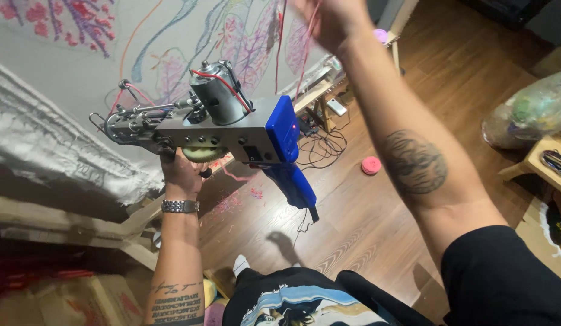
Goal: Use a tufting gun to create a pattern on a rug stretched on a frame.
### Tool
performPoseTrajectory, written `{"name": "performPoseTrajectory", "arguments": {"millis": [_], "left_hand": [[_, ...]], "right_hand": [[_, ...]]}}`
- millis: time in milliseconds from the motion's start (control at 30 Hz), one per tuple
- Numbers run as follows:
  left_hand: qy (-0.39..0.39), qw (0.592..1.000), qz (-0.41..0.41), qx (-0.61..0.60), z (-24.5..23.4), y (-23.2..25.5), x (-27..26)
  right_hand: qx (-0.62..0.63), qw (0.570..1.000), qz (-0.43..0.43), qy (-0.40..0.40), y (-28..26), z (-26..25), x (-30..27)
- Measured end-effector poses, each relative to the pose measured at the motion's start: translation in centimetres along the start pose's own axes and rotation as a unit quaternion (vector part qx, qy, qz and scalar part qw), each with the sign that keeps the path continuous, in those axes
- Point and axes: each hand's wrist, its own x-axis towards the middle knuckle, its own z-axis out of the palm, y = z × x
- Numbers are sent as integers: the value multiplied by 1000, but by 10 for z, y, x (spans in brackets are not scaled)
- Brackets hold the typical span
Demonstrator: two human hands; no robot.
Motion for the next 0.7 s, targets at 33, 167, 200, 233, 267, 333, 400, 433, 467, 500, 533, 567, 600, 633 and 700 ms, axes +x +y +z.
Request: {"name": "performPoseTrajectory", "arguments": {"millis": [33,167,200,233,267,333,400,433,467,500,533,567,600,633,700], "left_hand": [[-14,999,-6,-46,-21,-13,2],[154,986,-52,15,-45,-24,-9],[181,982,-58,18,-49,-24,-11],[209,976,-64,21,-54,-23,-14],[216,974,-59,23,-62,-30,-15],[244,969,-26,25,-79,-42,-16],[246,969,-20,22,-74,-32,-20],[241,970,-19,15,-71,-26,-21],[248,969,-12,19,-94,-42,-19],[199,979,-22,-30,-120,-59,-17],[149,985,-31,-78,-146,-75,-14],[156,985,-23,-73,-117,-52,-18],[253,966,-51,-8,-88,-29,-22],[348,933,-77,54,-58,-8,-25],[203,966,-76,-143,-112,-47,-23]], "right_hand": [[-1,1000,5,-13,13,3,2],[-267,958,69,-84,108,-29,-6],[-415,896,94,-130,124,-38,-13],[-551,808,116,-173,143,-47,-20],[-549,808,113,-181,148,-47,-23],[-594,757,166,-214,156,-48,-30],[-546,790,151,-236,136,-25,-49],[-496,820,141,-249,124,-14,-59],[-494,819,136,-258,113,-8,-70],[-375,879,168,-242,103,-2,-80],[-249,921,200,-222,93,3,-90],[-247,920,198,-233,82,12,-98],[-95,930,200,-294,70,21,-107],[58,913,201,-349,59,30,-114],[60,908,163,-382,58,34,-126]]}}
